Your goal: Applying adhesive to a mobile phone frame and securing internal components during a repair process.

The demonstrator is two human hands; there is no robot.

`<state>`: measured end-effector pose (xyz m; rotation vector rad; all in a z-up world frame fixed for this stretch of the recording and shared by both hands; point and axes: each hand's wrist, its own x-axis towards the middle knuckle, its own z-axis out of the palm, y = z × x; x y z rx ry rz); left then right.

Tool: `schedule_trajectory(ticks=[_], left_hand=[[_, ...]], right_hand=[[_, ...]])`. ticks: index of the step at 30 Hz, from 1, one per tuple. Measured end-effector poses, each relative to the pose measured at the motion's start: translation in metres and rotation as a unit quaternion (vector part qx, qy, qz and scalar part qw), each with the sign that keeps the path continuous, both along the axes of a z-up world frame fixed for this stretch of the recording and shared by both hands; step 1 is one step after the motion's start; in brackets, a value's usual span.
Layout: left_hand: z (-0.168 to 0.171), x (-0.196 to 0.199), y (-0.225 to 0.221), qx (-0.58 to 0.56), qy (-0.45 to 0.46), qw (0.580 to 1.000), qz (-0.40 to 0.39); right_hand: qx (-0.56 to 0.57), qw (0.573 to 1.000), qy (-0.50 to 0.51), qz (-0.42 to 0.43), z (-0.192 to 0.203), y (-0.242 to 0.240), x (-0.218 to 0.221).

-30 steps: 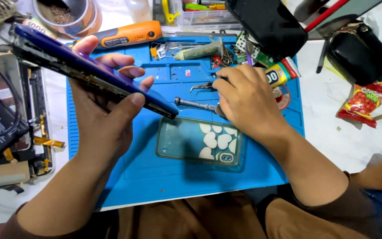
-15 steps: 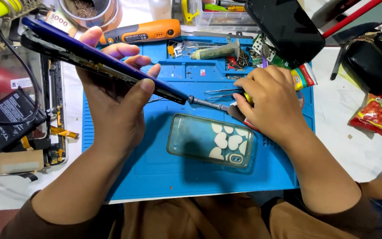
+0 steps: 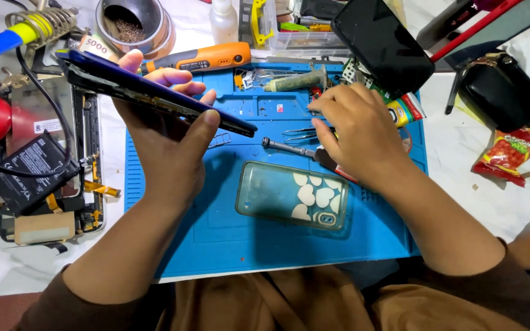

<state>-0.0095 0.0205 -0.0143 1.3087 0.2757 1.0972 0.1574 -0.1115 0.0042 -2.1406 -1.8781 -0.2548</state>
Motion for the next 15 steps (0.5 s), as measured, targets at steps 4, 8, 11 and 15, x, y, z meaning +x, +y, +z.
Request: schedule_trajectory(ticks=[4,8,11,15], left_hand=[[-0.002,0.002,0.001,0.004,0.004,1.000,0.017],[0.000,0.002,-0.003,0.035,0.009,0.999,-0.002],[0.003,0.005,-0.006,0.042,0.014,0.999,0.003],[0.007,0.004,-0.009,0.023,0.003,1.000,0.006]], right_hand=[[-0.046,0.998,-0.026,-0.029,0.014,0.019,0.005],[-0.066,0.986,-0.147,-0.045,-0.013,0.051,0.026],[-0.034,0.989,-0.134,-0.059,-0.031,0.071,0.037],[-0.109,0.989,-0.035,-0.095,-0.025,0.086,0.030]])
